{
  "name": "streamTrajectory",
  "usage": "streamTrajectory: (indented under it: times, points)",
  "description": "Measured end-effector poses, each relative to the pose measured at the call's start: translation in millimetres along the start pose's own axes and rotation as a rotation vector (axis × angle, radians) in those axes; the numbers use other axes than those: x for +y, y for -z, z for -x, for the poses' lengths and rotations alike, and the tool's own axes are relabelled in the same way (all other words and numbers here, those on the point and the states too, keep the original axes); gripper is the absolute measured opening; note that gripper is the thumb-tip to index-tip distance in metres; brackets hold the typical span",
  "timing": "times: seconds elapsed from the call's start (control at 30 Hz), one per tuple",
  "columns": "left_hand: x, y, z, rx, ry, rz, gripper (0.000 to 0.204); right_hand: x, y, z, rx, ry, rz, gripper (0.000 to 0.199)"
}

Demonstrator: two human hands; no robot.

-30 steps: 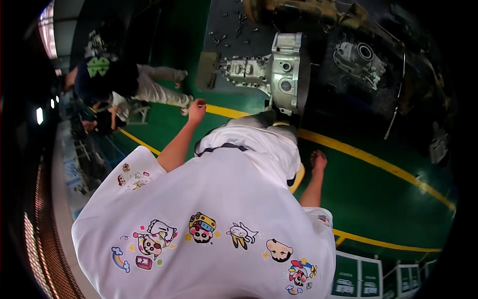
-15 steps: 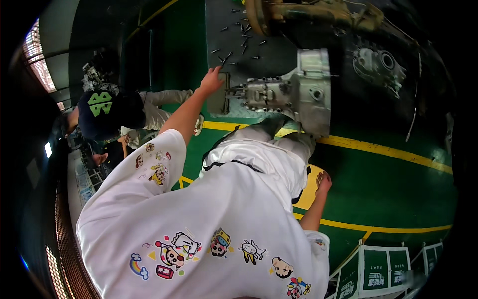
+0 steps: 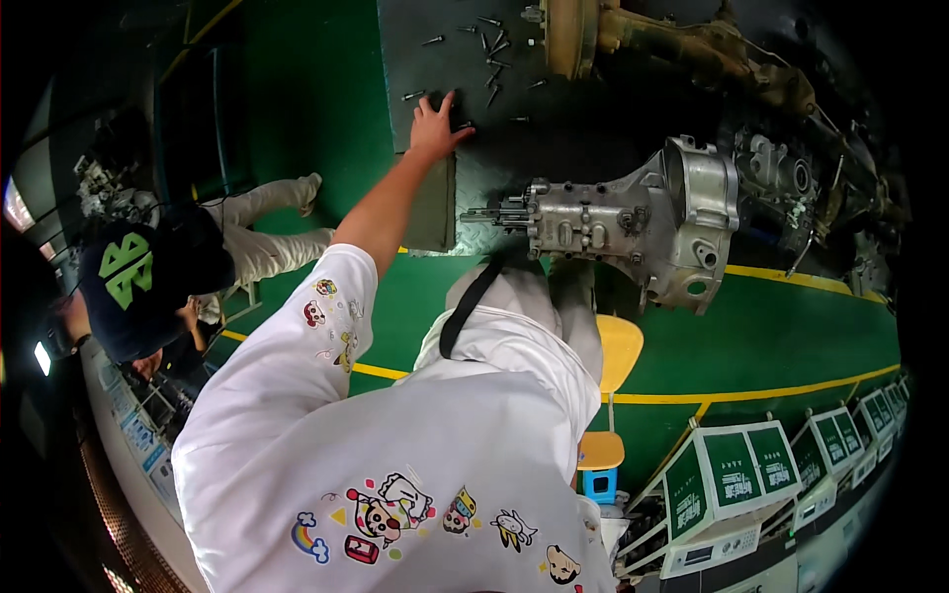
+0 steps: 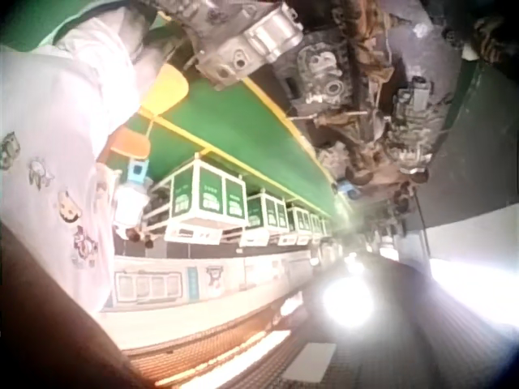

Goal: The person assembles a transmission gearbox by fitting the metal casing over the gear assembly, inserting bolts into the casing by hand, and tightening them using a wrench.

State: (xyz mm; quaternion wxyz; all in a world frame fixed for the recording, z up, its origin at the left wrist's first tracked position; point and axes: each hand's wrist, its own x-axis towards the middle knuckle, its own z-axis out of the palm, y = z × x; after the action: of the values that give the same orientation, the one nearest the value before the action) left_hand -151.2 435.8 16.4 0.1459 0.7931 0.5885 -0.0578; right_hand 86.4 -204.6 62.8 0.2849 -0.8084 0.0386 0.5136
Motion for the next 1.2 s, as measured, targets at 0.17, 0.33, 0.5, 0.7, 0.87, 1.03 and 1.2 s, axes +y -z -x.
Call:
streamTrajectory:
  times: [0.17,0.33,0.5,0.7,0.87,1.03,1.2]
  points:
    - [-6.9,-28.9,-5.2,0.106,-0.14,0.161,0.054,-26.2,-7.7,6.5,0.01,0.03,0.095,0.027]
    - [8.4,-27.5,-4.6,0.113,-0.199,0.146,0.044,-32.2,-6.2,14.5,0.038,0.044,0.144,0.027]
    - [-5.7,-29.0,-7.6,0.079,-0.234,0.253,0.039,-36.7,-5.1,20.9,0.049,0.064,0.197,0.026]
    - [-11.5,-32.6,-28.5,0.139,0.423,1.601,0.018,-46.7,0.6,23.9,0.09,0.131,0.25,0.025]
    - [1.1,26.9,14.5,-0.508,0.212,2.997,0.018,-90.7,16.0,30.1,0.299,0.226,0.14,0.025]
    - [52.3,84.3,74.4,-0.71,-0.03,2.857,0.027,-240.6,-26.5,66.3,0.287,0.47,-0.006,0.022]
    - [115.1,117.7,148.6,-0.846,0.041,2.232,0.037,-351.0,-111.3,109.8,-0.191,0.61,-0.095,0.029]
